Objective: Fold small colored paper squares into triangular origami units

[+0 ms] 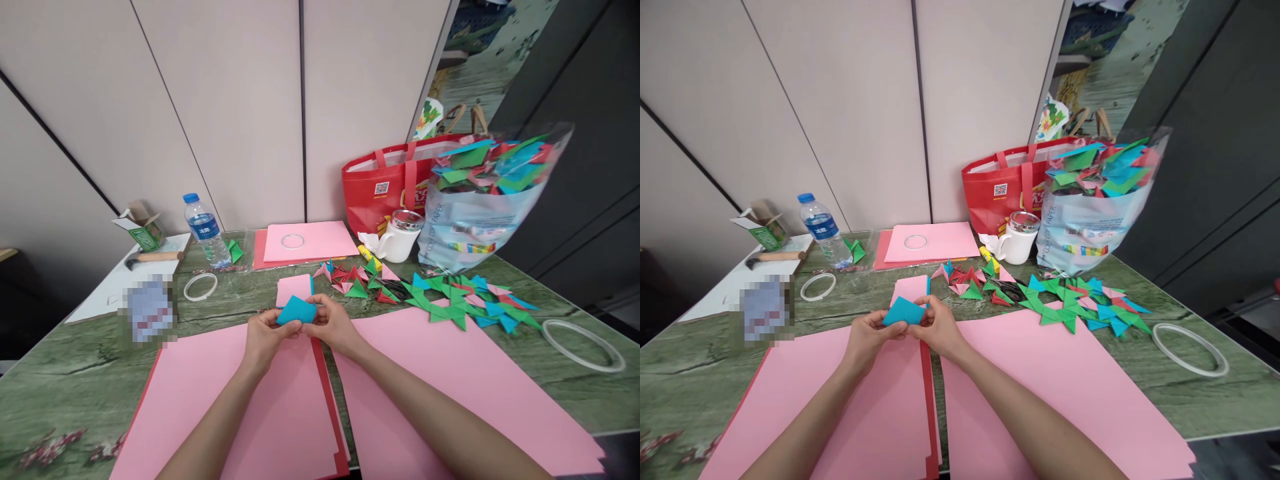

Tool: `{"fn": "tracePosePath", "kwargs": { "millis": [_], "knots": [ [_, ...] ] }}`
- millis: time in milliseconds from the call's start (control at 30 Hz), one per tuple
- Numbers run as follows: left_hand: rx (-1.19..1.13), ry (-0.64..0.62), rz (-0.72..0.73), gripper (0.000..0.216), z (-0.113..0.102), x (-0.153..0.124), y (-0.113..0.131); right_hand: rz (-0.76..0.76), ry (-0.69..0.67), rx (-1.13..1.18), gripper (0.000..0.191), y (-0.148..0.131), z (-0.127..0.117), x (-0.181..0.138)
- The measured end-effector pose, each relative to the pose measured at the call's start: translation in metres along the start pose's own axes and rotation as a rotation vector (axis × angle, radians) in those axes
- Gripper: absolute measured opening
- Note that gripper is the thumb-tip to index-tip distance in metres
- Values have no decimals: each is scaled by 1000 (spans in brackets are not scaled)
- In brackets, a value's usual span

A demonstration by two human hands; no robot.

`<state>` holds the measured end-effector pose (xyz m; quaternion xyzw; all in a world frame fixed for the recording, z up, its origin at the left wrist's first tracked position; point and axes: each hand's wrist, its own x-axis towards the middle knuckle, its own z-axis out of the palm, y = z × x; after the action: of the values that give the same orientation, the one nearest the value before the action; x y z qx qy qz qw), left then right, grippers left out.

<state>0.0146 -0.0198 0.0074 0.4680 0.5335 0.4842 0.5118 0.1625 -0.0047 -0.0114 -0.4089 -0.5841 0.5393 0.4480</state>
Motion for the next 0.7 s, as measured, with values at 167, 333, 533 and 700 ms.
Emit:
{"fn": "tracePosePath", "kwargs": {
  "millis": [167,333,533,700],
  "knots": [
    [-56,-91,-35,20,-1,0,0,11,17,-68,33,2,-3,1],
    [-69,-152,-50,24,-3,1,1,15,-26,-35,29,3,-5,3],
    [-56,-201,-65,21,-4,0,5,93,-86,0,29,6,-10,5],
    [11,-276,-83,16,-4,-2,4,36,-203,-4,43,-1,-12,4]
  ]
}}
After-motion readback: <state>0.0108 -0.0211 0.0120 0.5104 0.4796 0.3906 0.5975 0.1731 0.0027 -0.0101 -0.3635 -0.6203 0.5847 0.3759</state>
